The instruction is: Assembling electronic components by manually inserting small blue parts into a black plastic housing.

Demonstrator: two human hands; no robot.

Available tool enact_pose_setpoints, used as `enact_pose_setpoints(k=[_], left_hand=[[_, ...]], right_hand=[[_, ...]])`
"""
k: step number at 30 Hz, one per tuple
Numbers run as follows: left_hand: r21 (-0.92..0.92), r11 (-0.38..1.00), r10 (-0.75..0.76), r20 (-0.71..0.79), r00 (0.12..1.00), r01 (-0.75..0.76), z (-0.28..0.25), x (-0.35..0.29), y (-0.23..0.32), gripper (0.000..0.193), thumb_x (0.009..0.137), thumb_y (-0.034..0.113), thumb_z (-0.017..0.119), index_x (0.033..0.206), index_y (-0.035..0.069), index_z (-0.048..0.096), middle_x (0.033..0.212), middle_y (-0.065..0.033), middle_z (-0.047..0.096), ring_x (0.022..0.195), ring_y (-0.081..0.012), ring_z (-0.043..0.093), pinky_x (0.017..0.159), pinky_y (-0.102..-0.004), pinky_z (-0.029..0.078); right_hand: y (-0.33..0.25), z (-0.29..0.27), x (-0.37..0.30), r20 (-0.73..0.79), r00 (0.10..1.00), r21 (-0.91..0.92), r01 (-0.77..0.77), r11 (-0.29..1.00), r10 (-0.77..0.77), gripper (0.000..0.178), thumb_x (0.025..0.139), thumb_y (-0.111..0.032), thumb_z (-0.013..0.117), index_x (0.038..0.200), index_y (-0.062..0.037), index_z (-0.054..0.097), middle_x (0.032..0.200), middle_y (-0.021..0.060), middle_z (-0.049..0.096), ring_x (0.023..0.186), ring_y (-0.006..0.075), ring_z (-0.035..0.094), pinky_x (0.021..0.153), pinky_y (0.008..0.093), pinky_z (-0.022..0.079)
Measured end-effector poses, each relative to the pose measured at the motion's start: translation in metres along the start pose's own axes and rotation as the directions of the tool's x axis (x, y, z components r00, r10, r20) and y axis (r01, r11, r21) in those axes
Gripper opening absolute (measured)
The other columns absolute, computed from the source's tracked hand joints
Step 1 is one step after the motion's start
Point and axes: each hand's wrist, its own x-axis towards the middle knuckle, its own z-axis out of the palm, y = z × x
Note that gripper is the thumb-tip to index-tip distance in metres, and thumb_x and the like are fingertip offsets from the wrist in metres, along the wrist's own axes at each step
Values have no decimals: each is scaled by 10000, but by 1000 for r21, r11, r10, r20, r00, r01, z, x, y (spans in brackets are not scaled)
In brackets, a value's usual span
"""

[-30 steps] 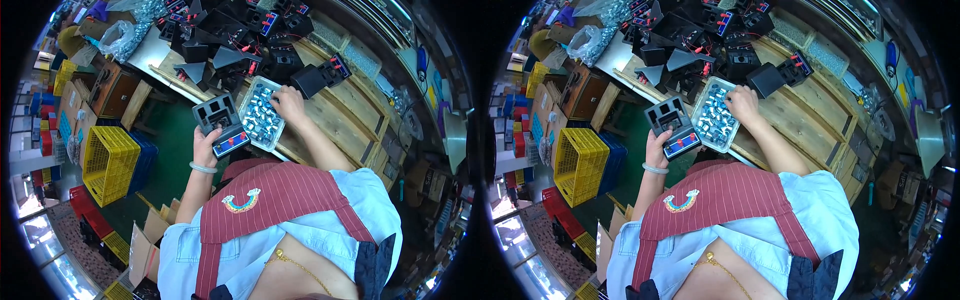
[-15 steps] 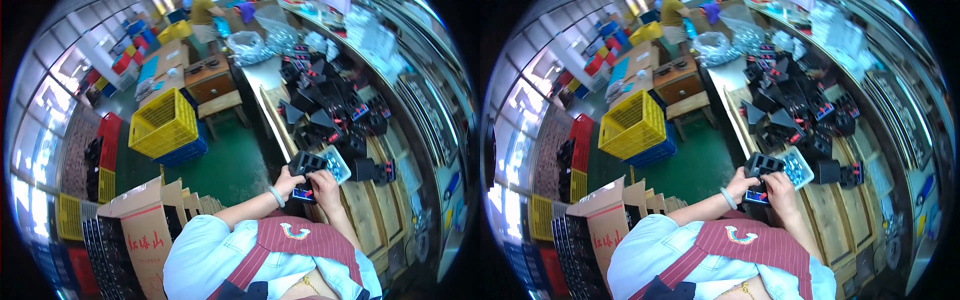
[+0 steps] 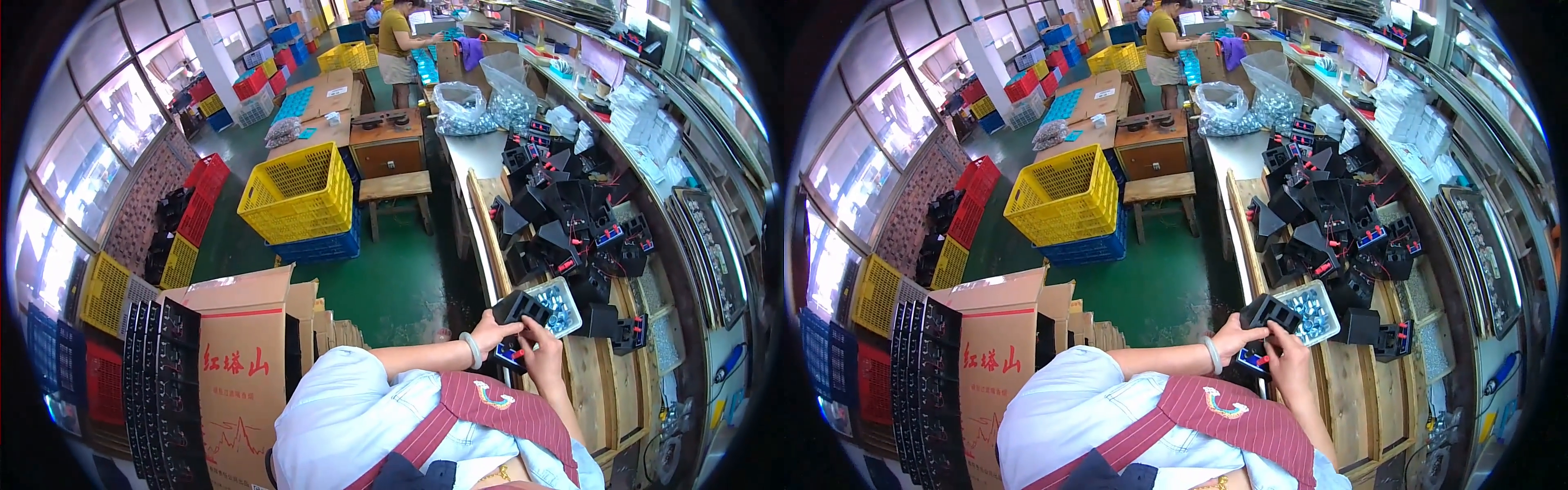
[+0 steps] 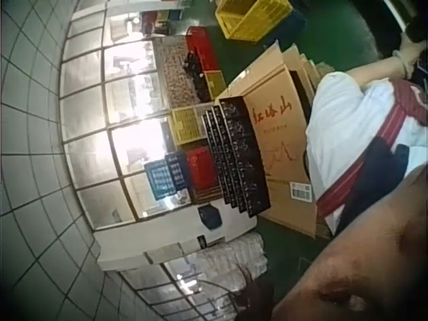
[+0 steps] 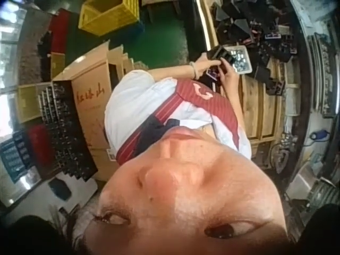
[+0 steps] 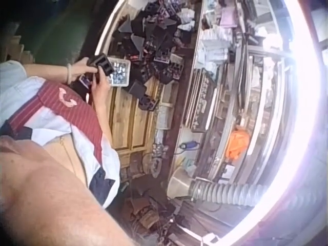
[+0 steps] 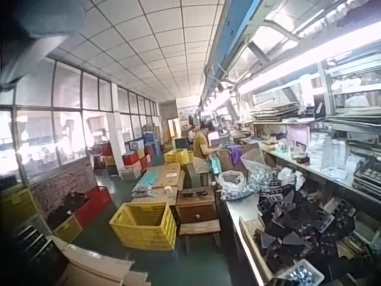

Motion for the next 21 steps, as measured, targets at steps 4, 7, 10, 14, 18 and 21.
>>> enact_pose_setpoints(k=[4, 7, 10, 14, 18, 21], left_hand=[[31, 988, 150, -45, 988, -148, 2, 5, 2, 577, 768, 126, 799, 1183, 23, 411, 1103, -86, 563, 1031, -152, 545, 920, -304, 457], [55, 982, 183, -25, 983, -182, -5, 5, -1, 611, 771, 128, 796, 1208, 14, 385, 1132, -90, 549, 1055, -154, 539, 940, -309, 452], [30, 989, 146, 16, 989, -147, -3, 2, 2, 654, 768, 124, 798, 1244, -1, 368, 1149, -86, 531, 1069, -173, 539, 950, -304, 453], [-24, 955, 292, 255, 922, -296, 22, 6, 40, 957, 690, 33, 811, 1421, 26, 192, 1286, -122, 454, 1165, -211, 492, 984, -325, 431], [78, 960, 211, 437, 874, -270, 22, 45, 60, 1013, 665, -14, 785, 1464, 72, 168, 1325, -123, 435, 1189, -258, 489, 986, -365, 442], [137, 990, -36, 527, 849, -43, 54, 55, 83, 925, 681, -42, 745, 1439, 119, 240, 1291, -115, 464, 1180, -261, 504, 986, -396, 449]], right_hand=[[9, 21, -5, -124, 977, 189, -148, 971, 173, 359, 778, 47, 678, 1130, -20, 652, 897, 122, 706, 799, 192, 694, 720, 300, 527], [10, 31, -12, -148, 961, 326, -175, 929, 233, 400, 814, 56, 659, 1206, -1, 605, 906, 91, 704, 833, 132, 661, 774, 282, 514], [-4, 22, -12, -182, 953, 440, -142, 887, 243, 553, 785, 82, 647, 1310, -14, 501, 867, 59, 663, 737, 111, 607, 698, 233, 486], [21, -12, 6, -323, 916, 145, -202, 969, 239, 898, 662, -118, 801, 1414, -7, 325, 1353, 199, 436, 1221, 267, 452, 1002, 374, 377], [51, -24, 33, -134, 949, 391, -215, 895, 287, 988, 687, -175, 774, 1461, 0, 187, 1439, 247, 347, 1366, 334, 325, 1117, 394, 269], [98, -30, 37, -71, 966, 570, -166, 805, 249, 1005, 695, -216, 774, 1467, -21, 160, 1414, 261, 365, 1352, 345, 336, 1110, 397, 276]])
